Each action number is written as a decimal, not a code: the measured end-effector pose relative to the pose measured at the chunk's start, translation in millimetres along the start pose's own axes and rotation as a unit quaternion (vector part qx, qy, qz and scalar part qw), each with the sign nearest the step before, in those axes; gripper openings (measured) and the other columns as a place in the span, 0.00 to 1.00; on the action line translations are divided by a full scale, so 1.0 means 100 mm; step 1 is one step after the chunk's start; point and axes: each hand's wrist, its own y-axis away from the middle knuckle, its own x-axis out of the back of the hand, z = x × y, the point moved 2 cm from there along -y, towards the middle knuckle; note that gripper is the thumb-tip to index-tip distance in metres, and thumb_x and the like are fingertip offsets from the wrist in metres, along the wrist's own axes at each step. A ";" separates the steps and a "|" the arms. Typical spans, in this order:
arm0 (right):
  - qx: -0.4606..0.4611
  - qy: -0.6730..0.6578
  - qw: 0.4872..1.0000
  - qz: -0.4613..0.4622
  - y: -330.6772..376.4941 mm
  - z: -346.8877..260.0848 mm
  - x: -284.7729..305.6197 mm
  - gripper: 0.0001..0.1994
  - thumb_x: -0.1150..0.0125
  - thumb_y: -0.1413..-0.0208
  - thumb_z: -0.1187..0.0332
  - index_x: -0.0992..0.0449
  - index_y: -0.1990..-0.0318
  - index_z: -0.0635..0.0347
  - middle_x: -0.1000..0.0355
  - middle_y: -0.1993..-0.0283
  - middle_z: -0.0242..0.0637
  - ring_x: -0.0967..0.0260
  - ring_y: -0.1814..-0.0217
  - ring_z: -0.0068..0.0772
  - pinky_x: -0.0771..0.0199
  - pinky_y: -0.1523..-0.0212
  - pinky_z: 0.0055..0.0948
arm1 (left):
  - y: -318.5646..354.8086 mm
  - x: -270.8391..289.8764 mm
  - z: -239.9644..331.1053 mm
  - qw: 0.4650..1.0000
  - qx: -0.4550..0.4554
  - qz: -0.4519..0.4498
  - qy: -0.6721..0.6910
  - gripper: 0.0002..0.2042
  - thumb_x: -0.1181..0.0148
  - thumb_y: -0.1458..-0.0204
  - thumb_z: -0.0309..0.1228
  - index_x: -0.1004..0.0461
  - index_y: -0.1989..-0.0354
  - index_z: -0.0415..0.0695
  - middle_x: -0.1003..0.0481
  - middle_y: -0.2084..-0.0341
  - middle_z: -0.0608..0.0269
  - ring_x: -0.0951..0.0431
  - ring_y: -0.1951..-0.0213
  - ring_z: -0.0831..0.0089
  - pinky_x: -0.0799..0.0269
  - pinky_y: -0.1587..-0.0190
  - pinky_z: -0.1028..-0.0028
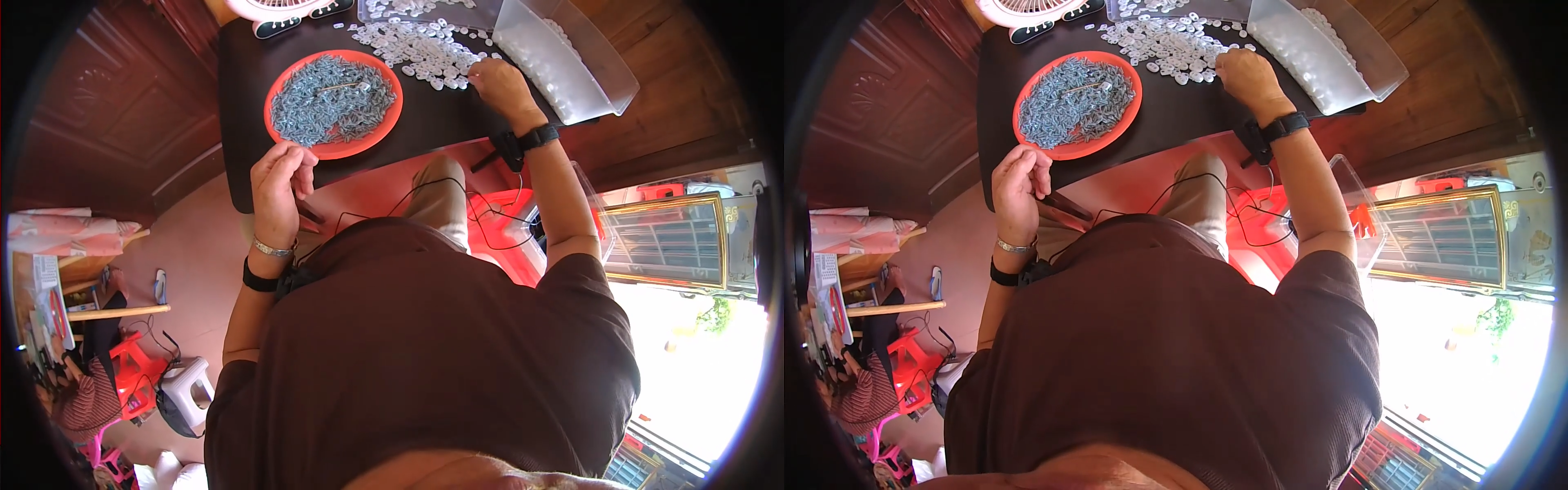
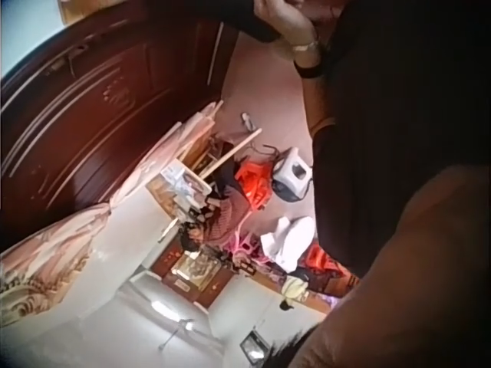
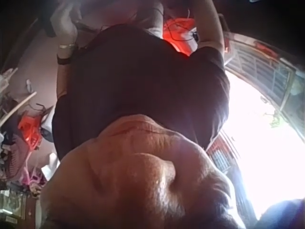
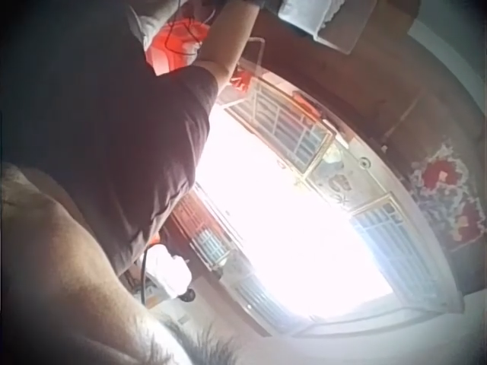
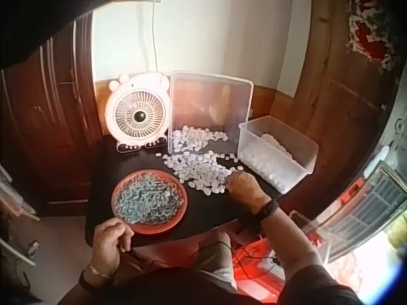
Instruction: Assembling small white plastic components onto metal pins manually.
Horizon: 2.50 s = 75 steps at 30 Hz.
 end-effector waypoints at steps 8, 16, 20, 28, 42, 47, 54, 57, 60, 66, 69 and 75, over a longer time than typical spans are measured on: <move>-0.065 -0.310 0.949 0.004 -0.10 -0.62 0.39 0.11 0.45 0.46 0.62 0.23 0.64 0.60 0.25 0.68 0.41 0.27 0.66 0.35 0.30 0.65 0.31 | -0.09 -0.16 0.14 0.998 0.021 -0.050 -0.037 0.12 0.53 0.44 0.32 0.27 0.74 0.41 0.33 0.84 0.72 0.37 0.83 0.86 0.47 0.81 0.84; 0.046 -0.552 0.827 -0.098 0.10 -1.82 0.56 0.08 0.42 0.46 0.67 0.25 0.67 0.65 0.28 0.74 0.32 0.32 0.71 0.19 0.31 0.69 0.23 | -0.14 -0.40 0.07 0.979 0.003 -0.157 -0.127 0.10 0.55 0.41 0.36 0.33 0.68 0.42 0.33 0.79 0.71 0.36 0.77 0.85 0.39 0.75 0.83; 0.040 -0.548 0.823 -0.146 0.13 -1.91 0.50 0.07 0.41 0.46 0.69 0.25 0.68 0.64 0.30 0.75 0.28 0.36 0.71 0.16 0.35 0.70 0.20 | -0.06 -0.32 -0.01 0.983 0.028 -0.154 -0.095 0.11 0.53 0.41 0.35 0.33 0.71 0.42 0.33 0.79 0.71 0.35 0.76 0.85 0.38 0.73 0.84; 0.070 -0.479 0.864 -0.139 -0.13 -1.89 0.40 0.08 0.38 0.48 0.68 0.25 0.64 0.63 0.28 0.71 0.31 0.32 0.68 0.20 0.31 0.65 0.22 | 0.02 -0.11 -0.02 0.993 0.059 -0.092 -0.036 0.11 0.51 0.44 0.33 0.31 0.75 0.40 0.32 0.82 0.69 0.35 0.79 0.83 0.38 0.77 0.81; 0.189 -0.215 0.958 0.016 -0.38 -1.99 0.06 0.05 0.46 0.49 0.67 0.25 0.71 0.57 0.26 0.71 0.39 0.28 0.66 0.44 0.28 0.65 0.39 | -0.01 0.08 -0.10 0.996 0.073 -0.038 0.031 0.10 0.49 0.47 0.33 0.30 0.77 0.41 0.32 0.84 0.70 0.35 0.82 0.84 0.41 0.80 0.83; 0.187 -0.233 0.953 0.041 -0.43 -1.97 0.15 0.06 0.43 0.50 0.66 0.24 0.69 0.57 0.26 0.70 0.38 0.28 0.65 0.43 0.28 0.64 0.39 | -0.01 0.07 -0.10 0.995 0.089 -0.036 0.013 0.09 0.51 0.46 0.32 0.30 0.74 0.41 0.33 0.85 0.70 0.37 0.83 0.84 0.44 0.80 0.83; 0.234 -0.163 0.957 0.049 -0.45 -2.09 0.11 0.05 0.40 0.53 0.65 0.24 0.70 0.55 0.30 0.70 0.35 0.29 0.64 0.41 0.27 0.65 0.38 | -0.02 0.06 -0.12 0.994 0.099 -0.035 0.013 0.09 0.50 0.46 0.31 0.29 0.74 0.41 0.33 0.85 0.70 0.37 0.83 0.85 0.45 0.81 0.83; 0.220 -0.173 0.960 0.028 -0.45 -2.07 0.12 0.05 0.39 0.54 0.66 0.24 0.70 0.55 0.30 0.71 0.35 0.29 0.65 0.41 0.27 0.65 0.38 | -0.02 0.07 -0.13 0.995 0.089 -0.038 0.018 0.09 0.50 0.46 0.31 0.29 0.74 0.40 0.33 0.85 0.70 0.37 0.84 0.85 0.44 0.82 0.83; 0.227 -0.175 0.957 0.032 -0.42 -2.08 0.14 0.04 0.40 0.54 0.66 0.25 0.71 0.55 0.30 0.72 0.35 0.29 0.65 0.41 0.27 0.66 0.38 | -0.01 0.06 -0.12 0.995 0.086 -0.041 0.013 0.09 0.50 0.45 0.31 0.29 0.74 0.40 0.33 0.84 0.71 0.36 0.84 0.85 0.43 0.81 0.84; 0.222 -0.158 0.961 0.037 -0.44 -2.06 0.07 0.06 0.41 0.52 0.65 0.25 0.70 0.56 0.30 0.71 0.36 0.28 0.65 0.41 0.27 0.66 0.39 | -0.01 0.05 -0.11 0.995 0.090 -0.029 0.022 0.09 0.50 0.45 0.31 0.29 0.74 0.40 0.33 0.84 0.70 0.36 0.84 0.85 0.41 0.82 0.83; 0.194 -0.208 0.958 0.042 -0.44 -2.02 0.07 0.07 0.42 0.50 0.64 0.26 0.71 0.57 0.28 0.71 0.38 0.28 0.66 0.43 0.27 0.67 0.39 | 0.00 0.06 -0.13 0.996 0.082 -0.033 0.025 0.09 0.50 0.45 0.31 0.29 0.74 0.40 0.33 0.84 0.70 0.36 0.84 0.85 0.40 0.82 0.83; 0.138 -0.254 0.956 0.045 -0.42 -1.95 0.18 0.08 0.42 0.46 0.64 0.27 0.68 0.59 0.28 0.73 0.40 0.28 0.70 0.44 0.29 0.70 0.35 | 0.00 0.06 -0.10 0.994 0.102 -0.035 0.028 0.09 0.49 0.46 0.31 0.29 0.75 0.41 0.32 0.82 0.71 0.34 0.79 0.85 0.39 0.77 0.82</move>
